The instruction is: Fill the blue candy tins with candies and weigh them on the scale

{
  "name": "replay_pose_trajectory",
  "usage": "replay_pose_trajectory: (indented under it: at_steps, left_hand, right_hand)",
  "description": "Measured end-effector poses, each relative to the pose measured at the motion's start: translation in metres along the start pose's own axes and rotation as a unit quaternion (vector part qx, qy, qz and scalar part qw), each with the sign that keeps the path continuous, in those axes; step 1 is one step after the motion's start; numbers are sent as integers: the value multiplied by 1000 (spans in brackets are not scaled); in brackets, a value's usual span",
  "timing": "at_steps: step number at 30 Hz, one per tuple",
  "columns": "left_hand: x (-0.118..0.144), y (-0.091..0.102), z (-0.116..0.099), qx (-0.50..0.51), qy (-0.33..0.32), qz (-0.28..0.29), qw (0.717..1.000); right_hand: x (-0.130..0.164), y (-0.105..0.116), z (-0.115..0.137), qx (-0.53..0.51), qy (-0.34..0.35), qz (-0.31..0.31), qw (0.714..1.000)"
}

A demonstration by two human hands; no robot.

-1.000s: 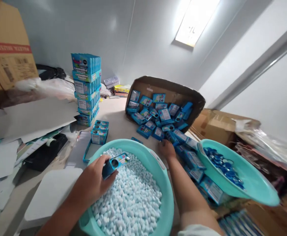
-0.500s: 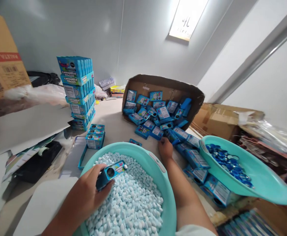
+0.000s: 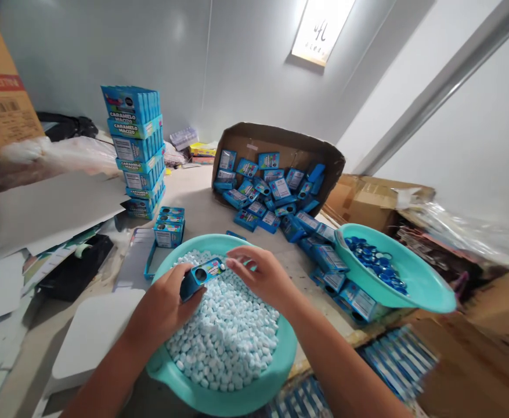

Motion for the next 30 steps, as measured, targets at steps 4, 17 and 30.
replay_pose_trajectory:
  at_steps: [4, 17, 30]
  left_hand:
    - [0, 0, 1, 4, 1, 1, 1000]
    - [-4, 3, -1, -3, 16, 38, 999]
    - [-6, 8, 7, 31, 137, 13, 990]
  right_hand:
    - [-3, -20, 0, 15, 24, -4, 1000]
    - [-13, -26, 18, 110, 42, -19, 993]
    - [-43, -27, 56, -5, 64, 149, 987]
Point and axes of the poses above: each hand's wrist, its own x-axis away from the middle knuckle, its own y-axis out of the back of the hand, z = x × y, the point moved 6 cm from there along -x, towards the middle knuckle, and after that the axes turned 5 degrees about -y, right-handed, at the moved point
